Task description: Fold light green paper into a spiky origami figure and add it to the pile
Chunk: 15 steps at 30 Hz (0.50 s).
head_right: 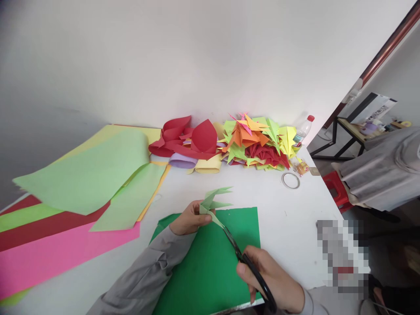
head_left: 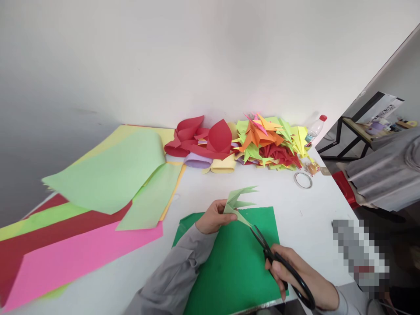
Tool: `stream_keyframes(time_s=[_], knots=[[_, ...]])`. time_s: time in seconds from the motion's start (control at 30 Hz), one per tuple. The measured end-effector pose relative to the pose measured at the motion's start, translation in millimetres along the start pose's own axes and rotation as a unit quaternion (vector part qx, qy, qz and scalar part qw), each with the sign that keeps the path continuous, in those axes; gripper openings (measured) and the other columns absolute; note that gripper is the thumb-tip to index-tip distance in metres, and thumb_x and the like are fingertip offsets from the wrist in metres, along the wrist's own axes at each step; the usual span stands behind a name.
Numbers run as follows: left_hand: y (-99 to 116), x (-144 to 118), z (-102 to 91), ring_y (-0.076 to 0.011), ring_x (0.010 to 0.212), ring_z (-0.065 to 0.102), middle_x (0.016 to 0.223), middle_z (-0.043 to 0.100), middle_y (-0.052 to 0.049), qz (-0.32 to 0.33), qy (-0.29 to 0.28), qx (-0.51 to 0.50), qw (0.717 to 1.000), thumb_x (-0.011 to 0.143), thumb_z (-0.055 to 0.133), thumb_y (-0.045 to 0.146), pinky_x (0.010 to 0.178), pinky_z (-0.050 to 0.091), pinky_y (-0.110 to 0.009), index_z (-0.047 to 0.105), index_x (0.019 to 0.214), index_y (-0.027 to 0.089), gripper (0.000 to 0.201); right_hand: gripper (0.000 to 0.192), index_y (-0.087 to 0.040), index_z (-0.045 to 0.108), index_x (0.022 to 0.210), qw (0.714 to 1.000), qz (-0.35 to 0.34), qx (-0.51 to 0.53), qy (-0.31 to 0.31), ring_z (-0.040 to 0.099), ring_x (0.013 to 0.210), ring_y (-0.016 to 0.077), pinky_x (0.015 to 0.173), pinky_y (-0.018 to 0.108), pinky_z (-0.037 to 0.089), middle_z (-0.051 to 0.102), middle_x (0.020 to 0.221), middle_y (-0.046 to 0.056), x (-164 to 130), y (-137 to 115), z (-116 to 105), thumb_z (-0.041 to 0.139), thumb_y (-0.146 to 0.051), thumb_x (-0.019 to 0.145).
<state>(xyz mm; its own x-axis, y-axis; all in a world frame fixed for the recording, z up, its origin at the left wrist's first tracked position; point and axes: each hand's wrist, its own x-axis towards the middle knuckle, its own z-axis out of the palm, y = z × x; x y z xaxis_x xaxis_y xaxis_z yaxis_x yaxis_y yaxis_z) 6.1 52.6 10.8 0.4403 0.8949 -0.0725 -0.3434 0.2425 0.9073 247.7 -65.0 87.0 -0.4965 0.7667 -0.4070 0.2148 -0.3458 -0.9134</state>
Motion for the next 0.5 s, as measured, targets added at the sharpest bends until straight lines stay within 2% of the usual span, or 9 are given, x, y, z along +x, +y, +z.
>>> stream_keyframes(time_s=[0.27, 0.5], knots=[[1, 0, 3.0, -0.0057, 0.042, 0.033, 0.047, 0.05, 0.003, 0.001, -0.003, 0.015, 1.0, 0.046, 0.087, 0.041, 0.044, 0.021, -0.022, 0.064, 0.06, 0.011, 0.04, 0.058, -0.02, 0.042, 0.078, 0.999, 0.033, -0.013, -0.001, 0.043, 0.049, 0.0079, 0.044, 0.019, 0.041, 0.035, 0.057, -0.008, 5, -20, 3, 0.051, -0.077, 0.075], [5, -2, 5.6, -0.0087, 0.047, 0.039, 0.05, 0.054, 0.002, 0.01, 0.01, 0.032, 0.999, 0.047, 0.087, 0.038, 0.048, 0.028, -0.024, 0.065, 0.06, 0.012, 0.036, 0.059, -0.02, 0.041, 0.075, 0.999, 0.033, -0.035, -0.002, 0.044, 0.046, 0.0079, 0.043, 0.02, 0.039, 0.037, 0.054, -0.008, 10, -23, 4, 0.05, -0.079, 0.075]])
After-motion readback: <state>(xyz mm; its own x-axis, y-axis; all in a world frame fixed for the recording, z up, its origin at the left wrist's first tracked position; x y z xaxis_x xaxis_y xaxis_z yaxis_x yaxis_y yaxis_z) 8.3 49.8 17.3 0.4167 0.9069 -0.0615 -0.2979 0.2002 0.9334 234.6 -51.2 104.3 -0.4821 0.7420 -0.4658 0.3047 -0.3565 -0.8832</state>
